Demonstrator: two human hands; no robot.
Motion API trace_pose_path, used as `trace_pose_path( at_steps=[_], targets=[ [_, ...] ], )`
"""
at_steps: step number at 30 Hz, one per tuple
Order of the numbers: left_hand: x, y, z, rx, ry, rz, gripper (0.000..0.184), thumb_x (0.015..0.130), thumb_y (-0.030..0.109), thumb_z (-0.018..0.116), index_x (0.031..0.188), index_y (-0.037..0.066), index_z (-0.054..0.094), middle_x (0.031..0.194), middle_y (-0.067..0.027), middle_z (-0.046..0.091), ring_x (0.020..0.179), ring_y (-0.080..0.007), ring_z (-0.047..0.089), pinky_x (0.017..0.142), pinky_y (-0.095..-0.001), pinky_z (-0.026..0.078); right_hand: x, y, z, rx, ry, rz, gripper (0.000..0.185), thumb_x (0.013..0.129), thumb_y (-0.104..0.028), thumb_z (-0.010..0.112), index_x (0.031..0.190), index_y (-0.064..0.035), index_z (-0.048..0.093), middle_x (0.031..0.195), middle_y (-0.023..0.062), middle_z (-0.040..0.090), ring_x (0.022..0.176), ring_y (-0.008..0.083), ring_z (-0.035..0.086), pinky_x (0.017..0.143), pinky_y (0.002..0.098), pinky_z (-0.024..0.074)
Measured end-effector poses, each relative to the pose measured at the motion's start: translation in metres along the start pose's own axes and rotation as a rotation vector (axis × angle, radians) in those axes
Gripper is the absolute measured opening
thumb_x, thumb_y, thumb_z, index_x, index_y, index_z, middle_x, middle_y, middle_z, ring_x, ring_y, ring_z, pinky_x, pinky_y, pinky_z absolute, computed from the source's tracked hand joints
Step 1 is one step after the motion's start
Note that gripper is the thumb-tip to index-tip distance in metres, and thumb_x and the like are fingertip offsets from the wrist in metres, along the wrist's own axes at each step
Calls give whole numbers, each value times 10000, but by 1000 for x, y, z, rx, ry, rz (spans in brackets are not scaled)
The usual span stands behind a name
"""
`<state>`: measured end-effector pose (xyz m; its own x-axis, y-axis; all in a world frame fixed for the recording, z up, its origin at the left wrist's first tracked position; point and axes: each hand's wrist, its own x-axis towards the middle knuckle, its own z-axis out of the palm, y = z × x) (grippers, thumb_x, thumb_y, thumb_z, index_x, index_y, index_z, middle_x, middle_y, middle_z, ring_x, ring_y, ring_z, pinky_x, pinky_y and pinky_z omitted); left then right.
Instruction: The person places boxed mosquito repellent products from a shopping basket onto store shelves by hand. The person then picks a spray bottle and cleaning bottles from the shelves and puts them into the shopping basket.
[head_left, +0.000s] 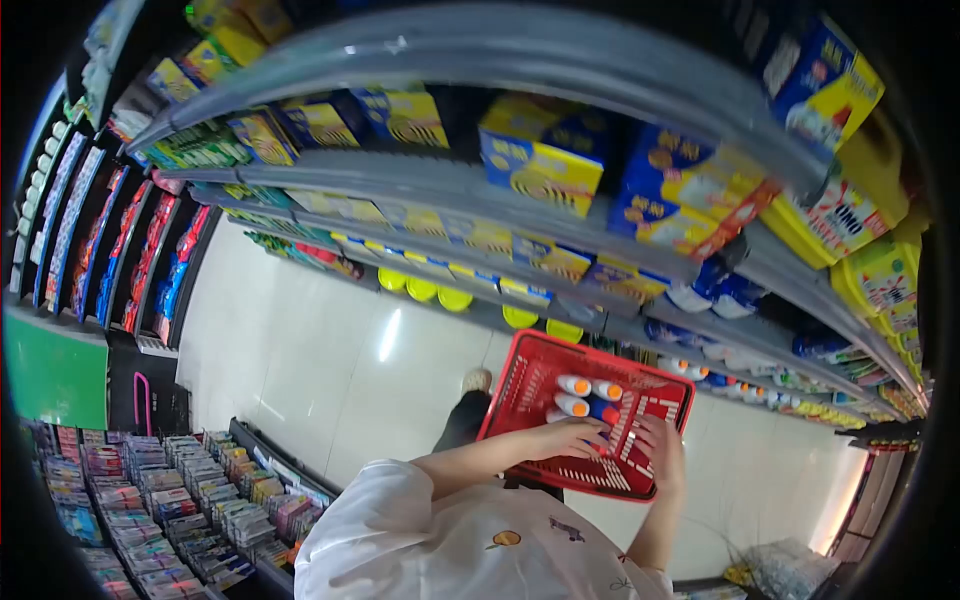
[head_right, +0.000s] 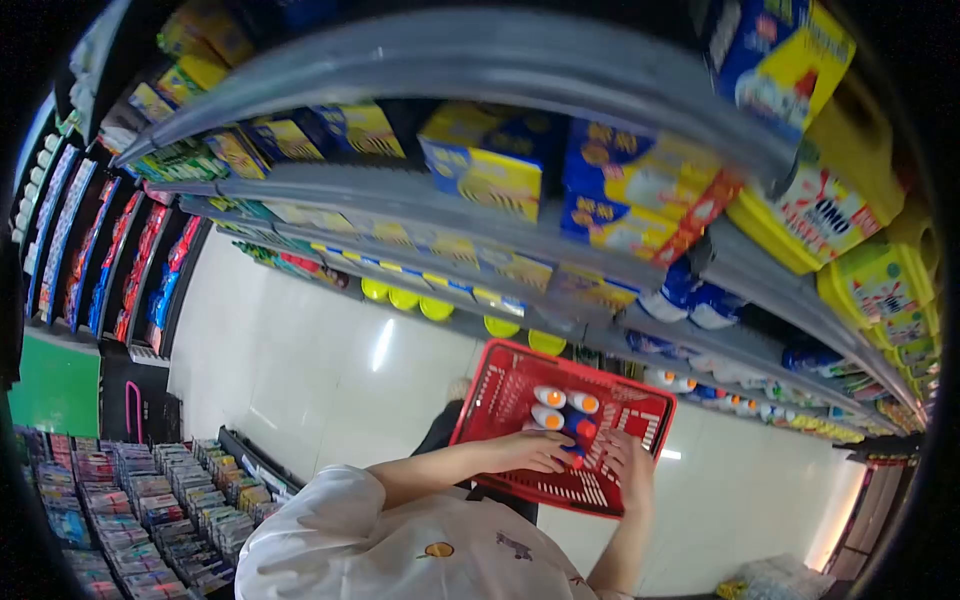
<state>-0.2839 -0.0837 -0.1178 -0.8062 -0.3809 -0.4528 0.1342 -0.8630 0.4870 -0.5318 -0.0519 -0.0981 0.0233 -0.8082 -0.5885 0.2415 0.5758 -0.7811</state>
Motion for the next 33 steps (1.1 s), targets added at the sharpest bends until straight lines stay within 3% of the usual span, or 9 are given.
trace_pose_path(
  at_steps=[3, 7, 10, 12, 14, 17, 25, 30, 33],
  targets=[
    [-84, 99, 12, 516, -31, 394, 449, 931, 147, 456, 1345, 13, 346, 1243, -129, 521, 1141, -205, 517, 961, -330, 414, -41, -108, 53, -169, -223, -464, 845, 828, -692, 359, 1282, 18, 415, 1239, 179, 515, 1086, 281, 541, 932, 393, 410],
    [-203, 235, 34, 566, 90, 775, 475, 908, 263, 501, 1291, 0, 401, 1220, -163, 536, 1112, -265, 538, 941, -382, 426, -75, -217, 149, -105, -628, -921, 1084, 692, -805, 425, 1289, 98, 368, 1248, 255, 485, 1136, 336, 512, 971, 424, 381],
    [-276, 315, 45, 619, 168, 1109, 446, 900, 246, 488, 1255, -17, 431, 1191, -187, 542, 1083, -289, 557, 922, -384, 443, -76, -251, 219, -105, -864, -943, 1109, 679, -792, 468, 1280, 132, 351, 1239, 288, 474, 1135, 366, 509, 976, 445, 379],
    [-303, 362, 41, 656, 282, 1313, 418, 895, 213, 477, 1231, -33, 441, 1168, -199, 545, 1072, -291, 562, 918, -380, 450, -70, -274, 262, -267, -782, -817, 1019, 683, -665, 602, 1293, 111, 350, 1255, 262, 473, 1155, 343, 500, 971, 423, 394],
    [-320, 405, 40, 708, 434, 1495, 378, 897, 165, 461, 1208, -49, 445, 1156, -205, 541, 1062, -287, 566, 922, -364, 454, -64, -303, 309, -525, -682, -920, 765, 697, -283, 744, 1318, -8, 391, 1288, 167, 482, 1180, 278, 489, 988, 387, 386],
    [-329, 465, 26, 768, 584, 1643, 389, 878, 86, 493, 1232, -53, 415, 1235, -205, 468, 1107, -261, 523, 947, -333, 436, -37, -337, 376, -550, -573, -1001, 619, 784, -212, 662, 1307, -14, 395, 1269, 155, 483, 1146, 247, 503, 951, 359, 427],
    [-295, 552, 0, 1728, 1023, 1627, 976, 700, 211, 716, 1392, -44, 77, 1250, -291, 423, 1161, -375, 457, 998, -361, 353, 60, -416, 501, -825, 98, -1394, 744, 812, -396, 621, 1321, 62, 329, 1207, 257, 516, 1117, 323, 529, 928, 347, 427],
    [-294, 552, 16, 1578, 1028, 1321, 1126, 660, 276, 746, 1396, -28, -51, 1286, -344, 383, 1170, -424, 452, 952, -375, 401, 90, -433, 539, -585, 207, -1207, 872, 753, -481, 637, 1263, 147, 312, 1161, 301, 527, 1090, 363, 543, 911, 368, 444],
    [-283, 560, 4, 1677, 905, 1594, 1105, 685, 291, 731, 1395, -29, -54, 1298, -354, 365, 1171, -441, 444, 951, -372, 403, 100, -434, 543, -535, 171, -1217, 864, 766, -496, 614, 1256, 152, 319, 1149, 299, 536, 1074, 359, 555, 910, 360, 449]
  ],
)
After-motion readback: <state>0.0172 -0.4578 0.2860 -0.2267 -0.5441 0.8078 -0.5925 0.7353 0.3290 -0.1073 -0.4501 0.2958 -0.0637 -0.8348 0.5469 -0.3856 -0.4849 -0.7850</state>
